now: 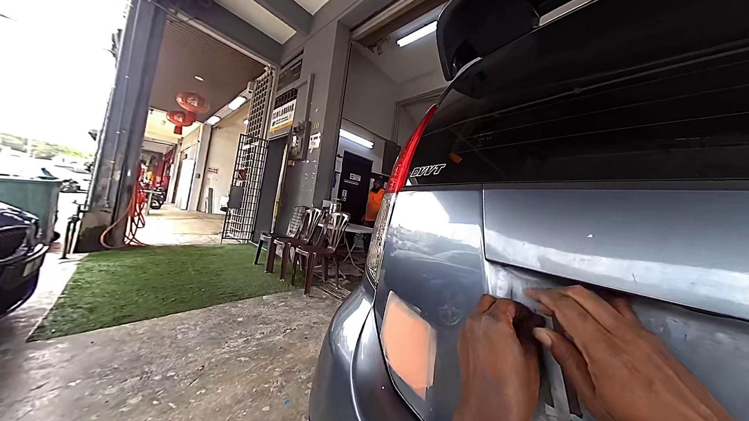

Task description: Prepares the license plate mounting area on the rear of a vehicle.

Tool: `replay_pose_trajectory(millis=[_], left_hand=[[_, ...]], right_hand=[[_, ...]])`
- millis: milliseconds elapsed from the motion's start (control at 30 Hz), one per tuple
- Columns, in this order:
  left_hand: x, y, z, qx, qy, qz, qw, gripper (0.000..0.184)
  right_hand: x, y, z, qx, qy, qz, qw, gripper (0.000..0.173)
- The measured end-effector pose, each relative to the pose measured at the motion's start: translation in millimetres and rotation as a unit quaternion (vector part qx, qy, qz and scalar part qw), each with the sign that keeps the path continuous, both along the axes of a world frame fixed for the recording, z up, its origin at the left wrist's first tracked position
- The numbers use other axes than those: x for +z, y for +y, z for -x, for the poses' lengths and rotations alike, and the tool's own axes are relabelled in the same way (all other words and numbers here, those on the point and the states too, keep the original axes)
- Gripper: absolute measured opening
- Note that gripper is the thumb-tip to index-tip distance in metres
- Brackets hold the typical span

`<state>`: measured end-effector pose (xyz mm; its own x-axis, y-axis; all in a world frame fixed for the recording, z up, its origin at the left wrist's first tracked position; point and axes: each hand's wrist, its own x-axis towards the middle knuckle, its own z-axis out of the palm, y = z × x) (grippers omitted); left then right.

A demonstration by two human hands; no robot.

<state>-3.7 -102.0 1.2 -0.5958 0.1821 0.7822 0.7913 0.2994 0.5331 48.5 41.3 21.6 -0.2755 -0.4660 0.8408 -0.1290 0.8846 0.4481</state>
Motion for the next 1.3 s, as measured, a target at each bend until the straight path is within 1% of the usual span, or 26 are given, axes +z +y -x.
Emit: replay_pose_trajectory(millis=[33, 67, 100, 200, 267, 400, 467, 533, 600, 667, 767, 833, 900, 933, 967, 1000, 1033, 1067, 1133, 1200, 1267, 1300], left_hand=[[3, 1, -3, 0.019, -0.004, 0.016, 1.0, 0.019], [6, 2, -7, 0.036, -0.011, 0.037, 0.999, 0.021], [9, 3, -10, 0.049, -0.022, 0.061, 0.997, 0.024], [23, 7, -22, 0.086, -0.072, 0.153, 0.982, 0.03], [34, 12, -29, 0.108, -0.096, 0.195, 0.97, 0.034], [40, 22, -35, 0.143, -0.107, 0.223, 0.958, 0.042], [36, 22, -35, 0.149, -0.104, 0.225, 0.957, 0.043], [27, 18, -32, 0.141, -0.096, 0.213, 0.962, 0.041], [17, 9, -25, 0.101, -0.083, 0.174, 0.976, 0.034], [8, -3, -18, 0.034, -0.087, 0.127, 0.987, 0.026], [-9, -18, -7, -0.052, -0.096, 0.074, 0.991, 0.021], [-19, -28, -1, -0.091, -0.107, 0.049, 0.989, 0.018], [-24, -35, -2, -0.111, -0.119, 0.033, 0.986, 0.018], [-27, -38, -3, -0.118, -0.119, 0.032, 0.985, 0.024], [-31, -40, -4, -0.126, -0.11, 0.033, 0.985, 0.034], [-37, -42, -5, -0.133, -0.091, 0.038, 0.986, 0.036], [-44, -45, -6, -0.137, -0.065, 0.044, 0.988, 0.028], [-52, -47, -8, -0.14, -0.04, 0.051, 0.988, 0.021], [-65, -55, -15, -0.173, -0.04, 0.08, 0.981, 0.025], [-76, -60, -21, -0.233, -0.068, 0.093, 0.965, 0.026], [-86, -57, -23, -0.269, -0.066, 0.063, 0.959, 0.02], [-88, -54, -24, -0.262, -0.054, 0.047, 0.962, 0.018]], right_hand=[[0, 1, -8, 0.012, -0.011, 0.022, 1.0, 0.052], [-1, 5, -16, 0.022, -0.01, 0.035, 0.999, 0.054], [-2, 11, -21, 0.03, 0.007, 0.037, 0.999, 0.051], [-8, 33, -31, 0.03, 0.066, 0.008, 0.997, 0.036], [-11, 40, -38, 0.031, 0.072, -0.01, 0.997, 0.033], [-14, 42, -44, 0.039, 0.079, -0.002, 0.996, 0.034], [-14, 42, -44, 0.044, 0.082, 0.008, 0.996, 0.035], [-14, 42, -45, 0.048, 0.083, 0.012, 0.995, 0.035], [-15, 42, -44, 0.048, 0.085, 0.01, 0.995, 0.034], [-16, 41, -42, 0.046, 0.088, 0.004, 0.995, 0.033], [-16, 42, -41, 0.045, 0.093, -0.007, 0.995, 0.031], [-16, 43, -41, 0.04, 0.092, -0.014, 0.995, 0.03], [-17, 43, -40, 0.035, 0.092, -0.022, 0.995, 0.03], [-18, 42, -41, 0.033, 0.09, -0.027, 0.995, 0.031], [-18, 42, -41, 0.03, 0.09, -0.032, 0.995, 0.03], [-18, 42, -41, 0.029, 0.09, -0.035, 0.995, 0.03], [-19, 43, -41, 0.031, 0.088, -0.033, 0.995, 0.03], [-19, 43, -41, 0.038, 0.086, -0.026, 0.995, 0.029], [-21, 44, -44, 0.07, 0.078, 0.009, 0.994, 0.028], [-24, 46, -57, 0.098, 0.057, 0.061, 0.992, 0.026], [-27, 46, -81, 0.116, 0.021, 0.115, 0.986, 0.023], [-29, 47, -94, 0.121, 0.004, 0.142, 0.982, 0.022]])
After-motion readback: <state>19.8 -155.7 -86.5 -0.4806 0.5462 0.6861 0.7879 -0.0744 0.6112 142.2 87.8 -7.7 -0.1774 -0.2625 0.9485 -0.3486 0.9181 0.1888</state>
